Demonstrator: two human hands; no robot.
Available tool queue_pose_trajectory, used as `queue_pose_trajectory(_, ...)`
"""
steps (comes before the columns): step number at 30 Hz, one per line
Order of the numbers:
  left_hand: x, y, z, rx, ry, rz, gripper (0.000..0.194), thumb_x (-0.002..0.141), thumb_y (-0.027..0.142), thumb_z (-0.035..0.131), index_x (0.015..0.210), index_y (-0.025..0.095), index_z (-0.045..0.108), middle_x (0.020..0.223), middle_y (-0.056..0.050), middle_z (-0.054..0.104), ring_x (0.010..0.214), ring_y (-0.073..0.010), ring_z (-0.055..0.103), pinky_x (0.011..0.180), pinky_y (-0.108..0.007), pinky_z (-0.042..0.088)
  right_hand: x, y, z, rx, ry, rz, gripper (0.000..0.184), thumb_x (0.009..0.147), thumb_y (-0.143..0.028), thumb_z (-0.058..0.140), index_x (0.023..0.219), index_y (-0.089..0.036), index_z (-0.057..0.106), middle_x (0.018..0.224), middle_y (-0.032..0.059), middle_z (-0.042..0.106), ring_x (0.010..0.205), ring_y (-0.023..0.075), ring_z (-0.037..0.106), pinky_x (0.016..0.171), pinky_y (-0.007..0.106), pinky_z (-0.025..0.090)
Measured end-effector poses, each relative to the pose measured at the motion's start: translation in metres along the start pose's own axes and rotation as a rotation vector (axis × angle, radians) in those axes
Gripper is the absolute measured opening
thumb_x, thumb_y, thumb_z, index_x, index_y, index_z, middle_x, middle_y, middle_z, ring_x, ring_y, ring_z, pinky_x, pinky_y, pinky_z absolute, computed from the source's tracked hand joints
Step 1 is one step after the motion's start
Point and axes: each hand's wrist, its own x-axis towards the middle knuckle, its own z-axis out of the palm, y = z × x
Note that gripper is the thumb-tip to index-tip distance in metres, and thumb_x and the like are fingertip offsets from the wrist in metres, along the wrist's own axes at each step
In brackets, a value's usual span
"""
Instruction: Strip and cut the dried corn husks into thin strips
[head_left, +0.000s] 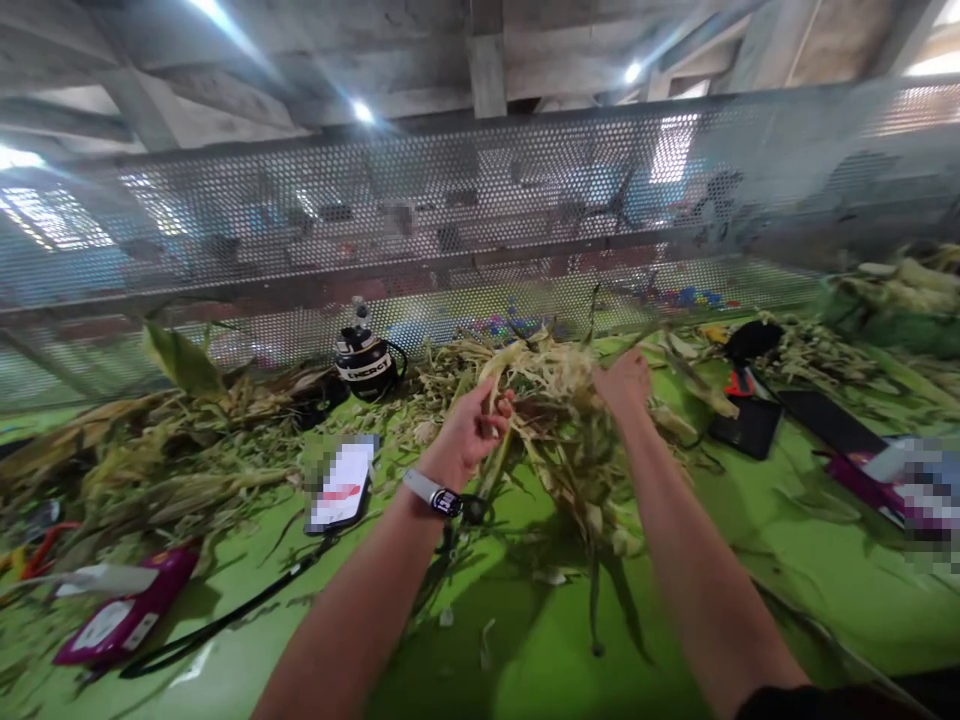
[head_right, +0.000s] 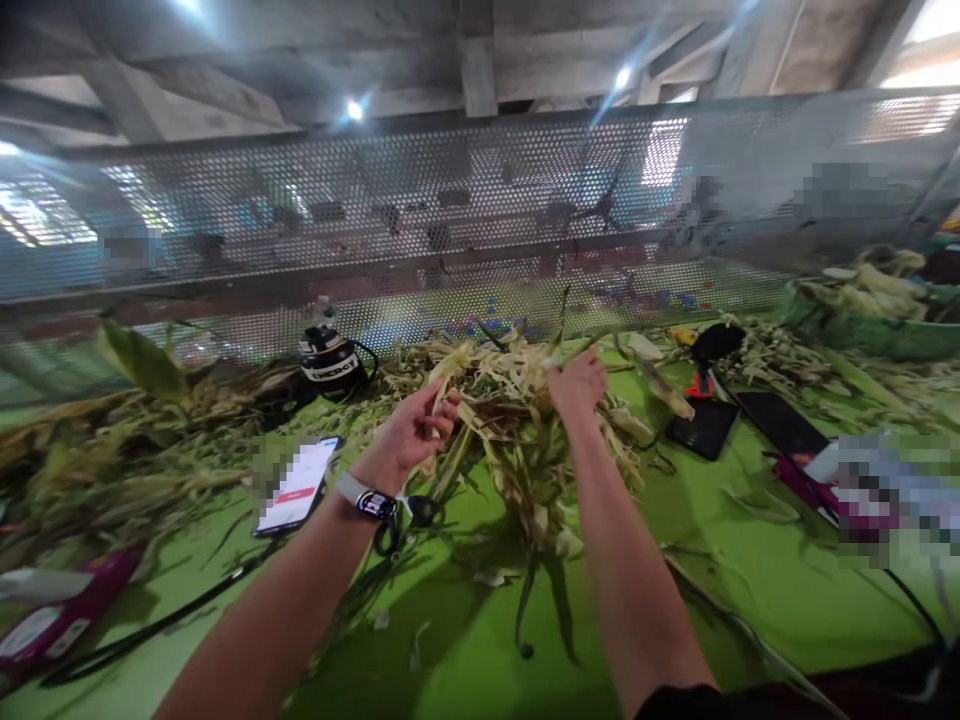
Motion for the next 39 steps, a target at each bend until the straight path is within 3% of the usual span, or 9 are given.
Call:
queue_pose_trajectory(4, 0.004, 0.007, -0.023, -0.028, 0.175, 0.120, 0.020, 0.088, 0.020, 0.045, 0.073, 0.013, 0.055, 0.060, -0.003, 0.058, 0.049, -0.0085, 0.056, 0.041, -0.016, 0.045, -0.004, -0.031, -0.001, 0.081, 0.034, -0.065, 0.053, 0.069, -0.028, 0.058, 0.119, -0.010, 0.051, 0.124, 0.0208, 0.052, 0.121, 0.0331, 0.041, 0.101, 0.050, 0.028)
queue_pose_trajectory(9, -0.013, 0.004, -0.037, -0.068, 0.139, 0.107, 0.018, 0.087, 0.016, 0.047, 0.071, 0.013, 0.056, 0.054, 0.001, 0.055, 0.042, -0.0057, 0.051, 0.045, -0.016, 0.046, -0.055, -0.094, 0.027, 0.732, -0.809, -0.060, 0.024, 0.071, -0.037, 0.060, 0.083, -0.017, 0.065, 0.085, 0.0058, 0.068, 0.083, 0.0196, 0.062, 0.081, 0.033, 0.046)
queue_pose_trajectory(11, -0.025, -0.002, -0.046, 0.003, 0.098, 0.065, 0.012, 0.082, 0.014, 0.053, 0.071, 0.013, 0.056, 0.052, 0.002, 0.054, 0.041, -0.0052, 0.049, 0.044, -0.016, 0.044, -0.075, -0.105, 0.039, 0.924, -0.905, 0.068, 0.022, 0.069, -0.037, 0.061, 0.074, -0.016, 0.064, 0.067, 0.0024, 0.066, 0.067, 0.0160, 0.061, 0.068, 0.028, 0.048)
queue_pose_trajectory(18, -0.050, -0.027, -0.091, 0.389, 0.016, 0.195, 0.025, 0.068, 0.032, 0.072, 0.070, 0.017, 0.052, 0.041, 0.008, 0.044, 0.033, -0.0036, 0.034, 0.035, -0.016, 0.027, -0.095, -0.105, 0.059, 1.000, -0.775, 0.341, 0.023, 0.059, -0.039, 0.070, 0.064, -0.017, 0.063, 0.062, 0.0008, 0.065, 0.058, 0.0155, 0.060, 0.057, 0.027, 0.047)
queue_pose_trajectory(21, -0.056, -0.032, -0.106, 0.476, -0.087, 0.158, 0.032, 0.065, 0.040, 0.073, 0.071, 0.018, 0.052, 0.042, 0.009, 0.042, 0.033, -0.0029, 0.031, 0.036, -0.016, 0.024, -0.087, -0.095, 0.064, 0.929, -0.713, 0.278, 0.033, 0.063, -0.050, 0.066, 0.063, -0.017, 0.062, 0.058, 0.0020, 0.063, 0.053, 0.0153, 0.056, 0.052, 0.027, 0.045)
queue_pose_trajectory(26, -0.066, -0.034, -0.114, 0.550, -0.150, 0.110, 0.032, 0.066, 0.044, 0.071, 0.076, 0.019, 0.054, 0.044, 0.008, 0.044, 0.033, -0.0026, 0.031, 0.036, -0.016, 0.020, -0.062, -0.068, 0.074, 0.581, -0.273, 0.008, 0.036, 0.072, -0.054, 0.055, 0.056, -0.021, 0.054, 0.048, -0.0012, 0.049, 0.050, 0.0141, 0.046, 0.052, 0.027, 0.038)
queue_pose_trajectory(29, -0.068, -0.032, -0.115, 0.559, -0.213, 0.086, 0.032, 0.064, 0.042, 0.073, 0.077, 0.018, 0.057, 0.042, 0.008, 0.043, 0.033, -0.0032, 0.032, 0.036, -0.017, 0.021, -0.043, -0.050, 0.072, 0.469, -0.174, 0.025, 0.034, 0.077, -0.050, 0.050, 0.059, -0.021, 0.053, 0.044, -0.0024, 0.043, 0.050, 0.0152, 0.045, 0.055, 0.029, 0.039)
queue_pose_trajectory(34, -0.053, -0.026, -0.121, 0.404, 0.092, 0.423, 0.032, 0.067, 0.044, 0.071, 0.065, 0.017, 0.054, 0.044, 0.006, 0.046, 0.035, -0.0038, 0.037, 0.037, -0.016, 0.026, -0.027, -0.030, 0.052, 0.285, -0.229, 0.191, 0.022, 0.074, -0.040, 0.058, 0.070, -0.019, 0.057, 0.045, -0.0025, 0.046, 0.047, 0.0164, 0.049, 0.052, 0.030, 0.039)
queue_pose_trajectory(39, -0.041, -0.027, -0.127, 0.297, 0.265, 0.513, 0.034, 0.058, 0.037, 0.078, 0.076, 0.017, 0.058, 0.067, 0.003, 0.061, 0.055, -0.0067, 0.053, 0.052, -0.018, 0.041, -0.046, -0.051, 0.031, -0.232, -0.536, -0.118, 0.034, 0.060, -0.039, 0.073, 0.045, -0.019, 0.051, 0.047, 0.0037, 0.051, 0.059, 0.0224, 0.056, 0.059, 0.031, 0.036)
